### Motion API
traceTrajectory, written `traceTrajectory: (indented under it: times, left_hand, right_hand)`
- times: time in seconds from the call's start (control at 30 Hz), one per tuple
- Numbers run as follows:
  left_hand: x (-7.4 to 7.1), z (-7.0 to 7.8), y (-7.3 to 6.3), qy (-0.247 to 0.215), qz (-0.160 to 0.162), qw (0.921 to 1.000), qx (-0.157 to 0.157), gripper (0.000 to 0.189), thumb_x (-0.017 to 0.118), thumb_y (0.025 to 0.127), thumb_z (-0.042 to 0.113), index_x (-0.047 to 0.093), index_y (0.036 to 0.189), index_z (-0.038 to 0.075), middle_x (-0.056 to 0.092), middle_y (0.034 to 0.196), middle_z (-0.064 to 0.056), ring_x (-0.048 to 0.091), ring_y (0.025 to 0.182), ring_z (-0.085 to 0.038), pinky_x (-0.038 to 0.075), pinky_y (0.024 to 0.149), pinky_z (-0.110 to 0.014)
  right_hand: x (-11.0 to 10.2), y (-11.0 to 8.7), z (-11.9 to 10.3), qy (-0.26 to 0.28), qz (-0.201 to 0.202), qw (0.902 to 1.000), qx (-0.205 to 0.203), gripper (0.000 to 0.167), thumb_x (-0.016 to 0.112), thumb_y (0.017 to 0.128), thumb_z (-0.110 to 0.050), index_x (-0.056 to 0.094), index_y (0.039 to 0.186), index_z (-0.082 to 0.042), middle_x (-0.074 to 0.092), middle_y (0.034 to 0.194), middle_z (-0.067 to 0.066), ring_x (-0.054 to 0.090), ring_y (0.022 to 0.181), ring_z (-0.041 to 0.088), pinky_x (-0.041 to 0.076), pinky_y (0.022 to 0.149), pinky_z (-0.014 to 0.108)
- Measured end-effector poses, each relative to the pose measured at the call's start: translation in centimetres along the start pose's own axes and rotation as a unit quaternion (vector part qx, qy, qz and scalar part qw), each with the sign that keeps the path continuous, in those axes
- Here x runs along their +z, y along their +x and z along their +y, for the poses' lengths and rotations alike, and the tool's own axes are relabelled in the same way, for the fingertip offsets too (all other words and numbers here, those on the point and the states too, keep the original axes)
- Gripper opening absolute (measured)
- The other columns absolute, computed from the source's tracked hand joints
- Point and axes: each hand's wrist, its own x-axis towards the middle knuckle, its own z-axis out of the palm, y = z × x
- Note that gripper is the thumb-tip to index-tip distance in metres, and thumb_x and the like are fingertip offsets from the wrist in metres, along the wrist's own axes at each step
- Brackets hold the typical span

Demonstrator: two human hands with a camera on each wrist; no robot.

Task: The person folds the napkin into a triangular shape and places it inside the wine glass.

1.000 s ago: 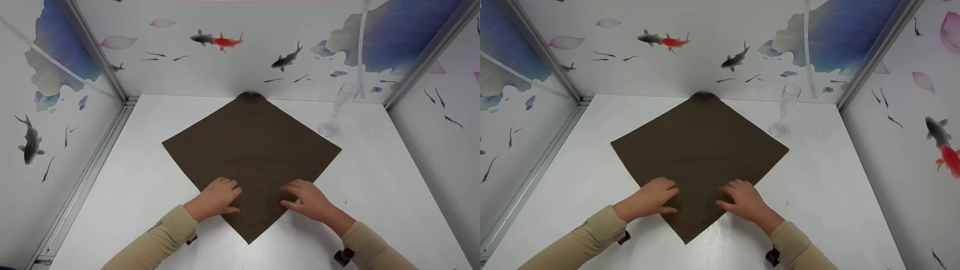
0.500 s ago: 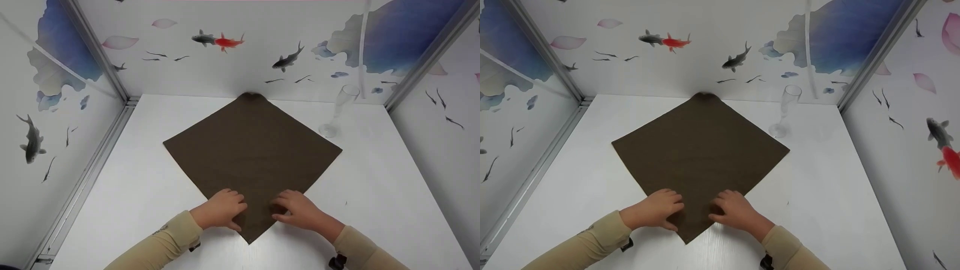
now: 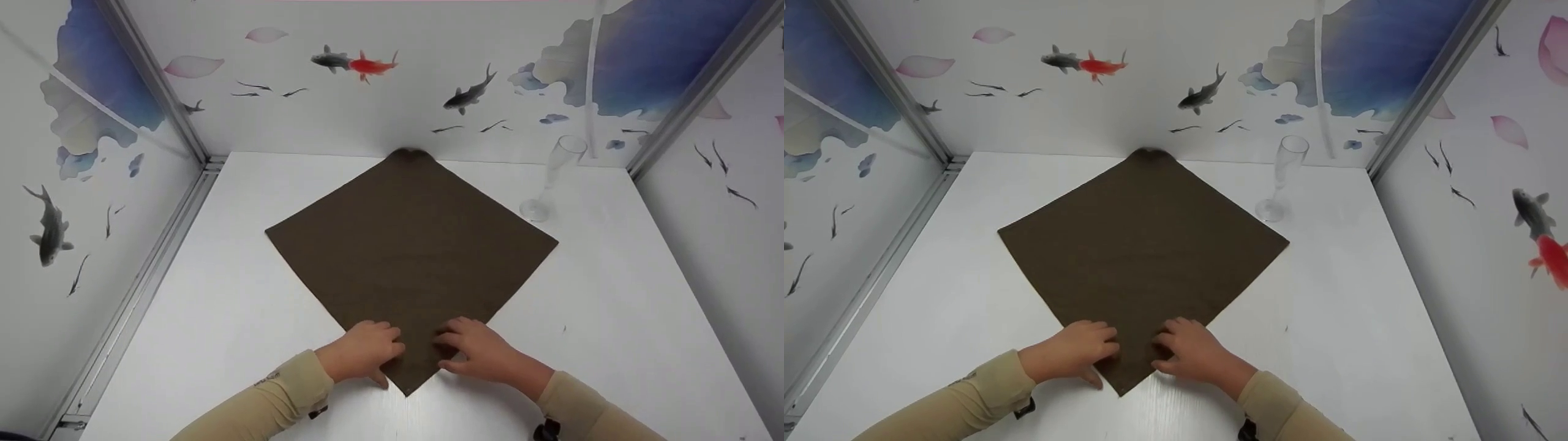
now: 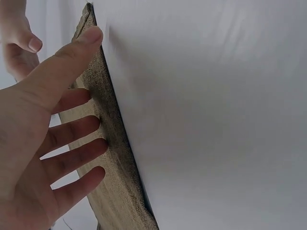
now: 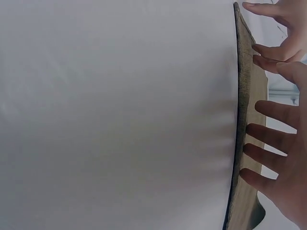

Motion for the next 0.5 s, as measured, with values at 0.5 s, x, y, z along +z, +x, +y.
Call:
traceTrajectory:
  times: [0.5]
  left_hand:
    - [0.75,0.27,-0.04,0.026,0.062,0.9977,0.001,0.023,0.077,0.083,0.043,0.07,0.088,0.023,0.057,0.084,0.004,0.053,0.073,-0.013,0.044,0.056,-0.026]
  right_hand:
    - [0.19,0.14,0.1,-0.011,0.005,0.9998,-0.013,0.037,0.066,0.092,-0.041,0.068,0.118,-0.015,0.057,0.117,-0.001,0.053,0.106,0.018,0.049,0.089,0.038]
